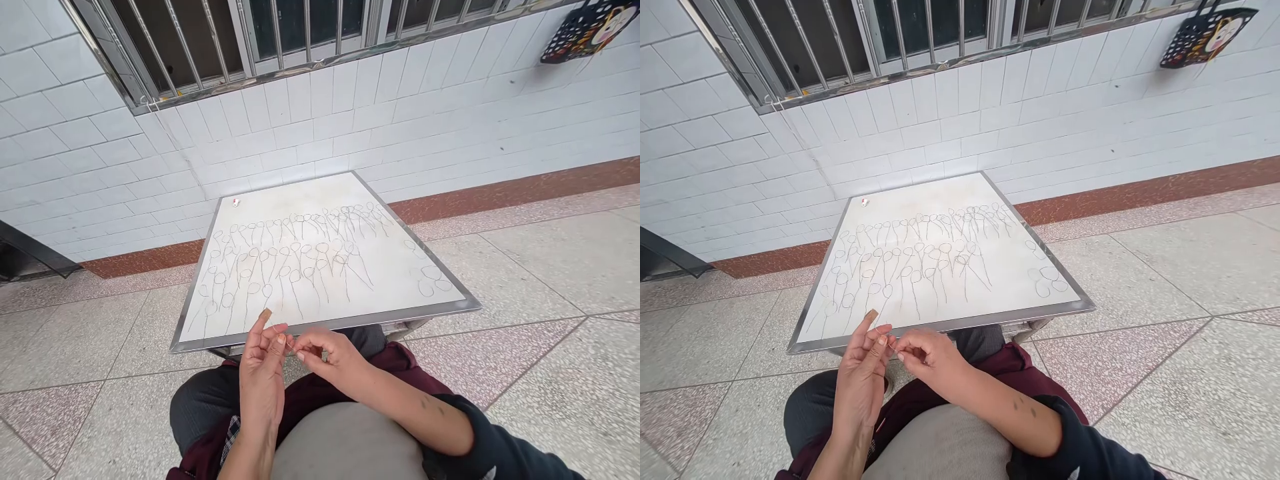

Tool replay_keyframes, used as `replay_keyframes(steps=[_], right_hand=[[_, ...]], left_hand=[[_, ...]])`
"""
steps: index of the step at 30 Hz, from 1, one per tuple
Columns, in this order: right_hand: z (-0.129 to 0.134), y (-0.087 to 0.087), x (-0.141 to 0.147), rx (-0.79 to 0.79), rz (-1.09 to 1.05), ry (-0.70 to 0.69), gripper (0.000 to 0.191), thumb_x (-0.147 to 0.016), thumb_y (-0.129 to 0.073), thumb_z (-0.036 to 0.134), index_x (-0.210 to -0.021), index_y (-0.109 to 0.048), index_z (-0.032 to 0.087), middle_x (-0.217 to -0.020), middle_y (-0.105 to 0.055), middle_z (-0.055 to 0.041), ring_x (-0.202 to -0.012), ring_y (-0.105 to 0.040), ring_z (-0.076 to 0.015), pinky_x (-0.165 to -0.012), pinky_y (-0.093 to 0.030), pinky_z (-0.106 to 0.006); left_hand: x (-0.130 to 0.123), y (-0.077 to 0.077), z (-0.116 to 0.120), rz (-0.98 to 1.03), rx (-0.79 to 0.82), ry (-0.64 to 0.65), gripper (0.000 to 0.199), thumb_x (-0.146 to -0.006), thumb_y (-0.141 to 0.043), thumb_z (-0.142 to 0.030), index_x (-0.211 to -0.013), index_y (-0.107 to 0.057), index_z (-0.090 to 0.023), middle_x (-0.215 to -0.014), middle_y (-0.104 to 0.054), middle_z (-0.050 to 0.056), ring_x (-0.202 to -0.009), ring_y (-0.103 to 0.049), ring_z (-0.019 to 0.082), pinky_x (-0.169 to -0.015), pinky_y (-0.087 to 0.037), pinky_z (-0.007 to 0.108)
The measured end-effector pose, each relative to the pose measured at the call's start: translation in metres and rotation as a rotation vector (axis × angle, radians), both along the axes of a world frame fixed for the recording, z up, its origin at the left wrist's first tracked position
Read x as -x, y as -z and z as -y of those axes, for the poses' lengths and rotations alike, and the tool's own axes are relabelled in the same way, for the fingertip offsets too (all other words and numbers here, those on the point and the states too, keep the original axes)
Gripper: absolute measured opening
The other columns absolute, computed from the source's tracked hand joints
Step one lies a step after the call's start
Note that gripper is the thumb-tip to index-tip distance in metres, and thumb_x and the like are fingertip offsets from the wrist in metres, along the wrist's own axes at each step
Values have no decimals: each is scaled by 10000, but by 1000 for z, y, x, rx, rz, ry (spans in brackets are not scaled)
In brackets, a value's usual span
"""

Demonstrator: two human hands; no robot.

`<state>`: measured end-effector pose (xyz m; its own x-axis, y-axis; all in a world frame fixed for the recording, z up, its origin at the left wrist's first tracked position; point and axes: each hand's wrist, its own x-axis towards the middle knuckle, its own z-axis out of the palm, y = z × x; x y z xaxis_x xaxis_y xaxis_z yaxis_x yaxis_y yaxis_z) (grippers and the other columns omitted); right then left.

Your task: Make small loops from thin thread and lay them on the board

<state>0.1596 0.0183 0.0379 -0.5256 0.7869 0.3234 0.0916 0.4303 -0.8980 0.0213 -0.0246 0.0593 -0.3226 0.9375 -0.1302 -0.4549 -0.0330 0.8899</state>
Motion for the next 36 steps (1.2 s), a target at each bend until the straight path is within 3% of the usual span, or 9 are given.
replay_keyframes(steps=[8, 14, 21, 30, 36], right_hand=[[-5, 2, -6, -467, 175, 127, 142, -892, -471, 135, -872, -597, 197, -699, -588, -11, -653, -463, -141, -645, -411, -266], [-9, 10, -7, -666, 251, 159, 223, -889, -435, 74, -951, -615, 189, -677, -553, -10, -621, -419, -140, -603, -385, -275], [-12, 11, -10, -699, 304, 155, 252, -883, -437, 54, -999, -615, 190, -703, -565, -16, -633, -430, -142, -600, -386, -280], [-12, 18, -8, -596, 335, 103, 225, -893, -432, 82, -1062, -547, 176, -874, -587, -54, -776, -508, -166, -698, -448, -298], [-10, 19, 4, -459, 415, 166, 137, -912, -528, 300, -977, -524, 179, -831, -609, -44, -740, -563, -170, -656, -451, -288]], left_hand=[[-3, -2, -3, -14, 27, -49, 573, -689, -762, -202, -1222, -562, -275, -860, -584, -26, -813, -620, 118, -867, -475, 292], [-1, 0, -6, -9, 45, -18, 603, -717, -742, -203, -1273, -516, -262, -888, -666, 2, -884, -629, 134, -957, -436, 339], [2, -1, -10, -54, 92, -2, 599, -716, -744, -220, -1269, -515, -233, -893, -695, 19, -897, -622, 142, -957, -423, 346], [7, -3, -12, -115, 167, 9, 582, -676, -768, -236, -1219, -560, -218, -725, -651, -32, -751, -586, 115, -737, -450, 239], [-1, -4, -13, -158, 121, -31, 558, -676, -755, -222, -1200, -565, -204, -710, -633, -36, -695, -574, 112, -725, -448, 249]])
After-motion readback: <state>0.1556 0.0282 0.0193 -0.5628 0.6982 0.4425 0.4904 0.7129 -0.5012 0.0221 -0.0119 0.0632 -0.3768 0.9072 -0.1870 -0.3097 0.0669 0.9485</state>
